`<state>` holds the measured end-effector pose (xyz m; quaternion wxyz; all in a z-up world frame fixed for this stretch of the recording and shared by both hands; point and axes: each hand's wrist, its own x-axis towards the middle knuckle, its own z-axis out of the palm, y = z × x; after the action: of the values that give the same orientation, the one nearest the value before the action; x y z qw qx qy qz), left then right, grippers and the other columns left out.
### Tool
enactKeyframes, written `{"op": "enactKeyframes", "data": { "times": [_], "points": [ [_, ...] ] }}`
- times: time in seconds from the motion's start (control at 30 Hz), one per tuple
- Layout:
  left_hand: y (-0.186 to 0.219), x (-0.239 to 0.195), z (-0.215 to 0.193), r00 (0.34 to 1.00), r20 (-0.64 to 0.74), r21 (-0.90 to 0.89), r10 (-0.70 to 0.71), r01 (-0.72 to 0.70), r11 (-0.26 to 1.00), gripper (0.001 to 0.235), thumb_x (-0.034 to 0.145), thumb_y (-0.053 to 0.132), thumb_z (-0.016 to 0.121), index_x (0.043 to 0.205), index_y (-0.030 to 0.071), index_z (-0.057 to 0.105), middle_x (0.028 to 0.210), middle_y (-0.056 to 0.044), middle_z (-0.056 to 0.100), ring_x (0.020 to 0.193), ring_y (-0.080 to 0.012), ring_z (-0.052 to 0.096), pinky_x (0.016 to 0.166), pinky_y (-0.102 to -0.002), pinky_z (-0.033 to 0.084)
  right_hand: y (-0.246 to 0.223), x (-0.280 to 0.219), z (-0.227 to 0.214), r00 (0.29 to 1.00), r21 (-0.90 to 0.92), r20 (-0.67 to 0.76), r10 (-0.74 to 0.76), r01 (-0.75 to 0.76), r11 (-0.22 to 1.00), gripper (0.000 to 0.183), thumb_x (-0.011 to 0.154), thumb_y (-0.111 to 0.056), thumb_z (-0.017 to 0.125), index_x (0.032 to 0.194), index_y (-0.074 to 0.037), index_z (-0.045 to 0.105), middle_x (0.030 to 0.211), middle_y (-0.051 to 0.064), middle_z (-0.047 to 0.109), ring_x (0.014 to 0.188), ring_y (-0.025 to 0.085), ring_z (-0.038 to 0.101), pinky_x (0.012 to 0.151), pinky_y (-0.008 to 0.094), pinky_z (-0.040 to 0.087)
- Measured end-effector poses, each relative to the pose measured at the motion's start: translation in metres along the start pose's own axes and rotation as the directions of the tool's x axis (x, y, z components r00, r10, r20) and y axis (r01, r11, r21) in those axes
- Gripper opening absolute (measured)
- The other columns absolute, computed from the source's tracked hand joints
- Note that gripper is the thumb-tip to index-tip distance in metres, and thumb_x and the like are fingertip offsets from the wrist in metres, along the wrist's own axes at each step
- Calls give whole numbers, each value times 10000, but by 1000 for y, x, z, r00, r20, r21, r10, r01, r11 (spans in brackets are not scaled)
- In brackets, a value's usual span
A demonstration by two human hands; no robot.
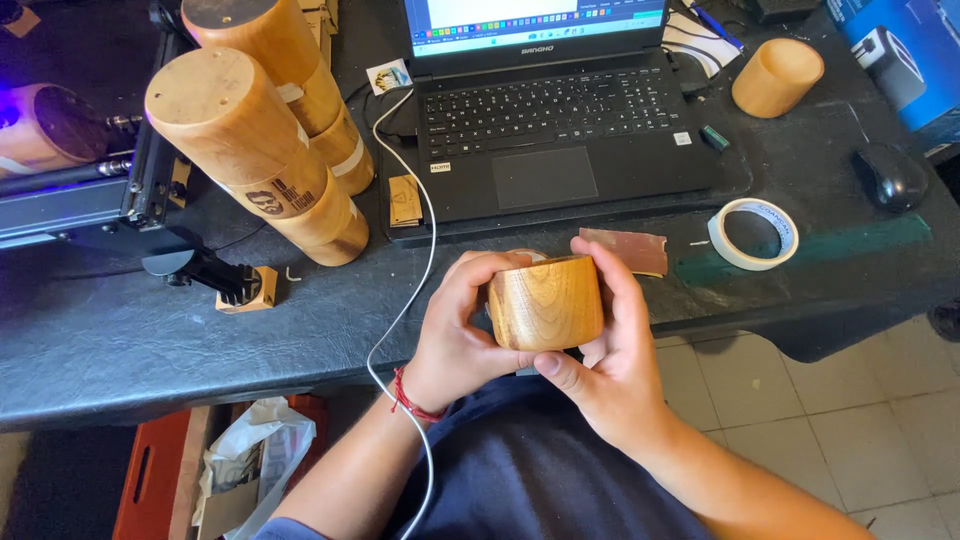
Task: Applying masking tape to the rim of wooden containers as part of a finishing or assembly process.
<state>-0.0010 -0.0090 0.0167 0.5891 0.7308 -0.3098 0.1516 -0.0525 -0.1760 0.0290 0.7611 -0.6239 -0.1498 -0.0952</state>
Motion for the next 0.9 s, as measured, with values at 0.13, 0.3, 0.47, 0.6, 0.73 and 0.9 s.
{"op": "enactKeyframes", "data": {
  "times": [0.13,0.3,0.47,0.6,0.73,0.9],
  "points": [
    [-1,0,0,1000,-2,2,-2,2,1000,685,724,487,808,1235,126,529,1255,-78,652,1128,-221,635,997,-354,479,5,-1,0,1000,21,-2,20,-19,1000,896,823,-227,740,1522,-72,200,1617,166,234,1501,249,272,1185,391,357],
    [-3,-3,-2,998,-1,7,-68,68,998,735,733,484,802,1309,123,524,1293,-59,627,1187,-205,616,1057,-350,463,9,-1,0,1000,21,-12,14,-14,1000,860,848,-200,714,1526,-56,206,1601,167,259,1511,256,261,1220,407,318],
    [-2,-6,10,996,-84,-82,-25,18,996,661,762,393,819,1256,107,487,1267,-96,606,1214,-251,614,1071,-369,462,13,4,1,993,-13,-48,-104,104,995,815,866,-209,713,1509,-51,237,1590,186,283,1506,266,281,1252,402,289],
    [-4,-20,24,994,-104,-245,28,-53,968,607,865,347,771,1280,105,400,1310,-128,518,1399,-358,482,960,-347,470,22,7,-1,956,-52,-174,-237,232,971,704,933,-323,690,1493,-116,317,1529,155,417,1458,247,399,1243,395,338],
    [-19,-36,41,975,-220,-229,30,-81,970,348,822,82,802,1054,0,556,1147,-188,641,1090,-367,652,900,-431,521,40,17,-8,974,181,-189,-129,163,970,634,960,-355,564,1445,1,362,1288,136,520,1189,215,567,996,362,523],
    [-28,-32,49,935,-313,-146,164,-218,965,245,802,66,823,959,19,640,1018,-165,689,938,-374,699,841,-474,562,26,15,3,1000,222,4,-18,17,975,945,898,-506,618,1550,30,192,1446,204,428,1326,253,448,1114,427,401]
  ]
}}
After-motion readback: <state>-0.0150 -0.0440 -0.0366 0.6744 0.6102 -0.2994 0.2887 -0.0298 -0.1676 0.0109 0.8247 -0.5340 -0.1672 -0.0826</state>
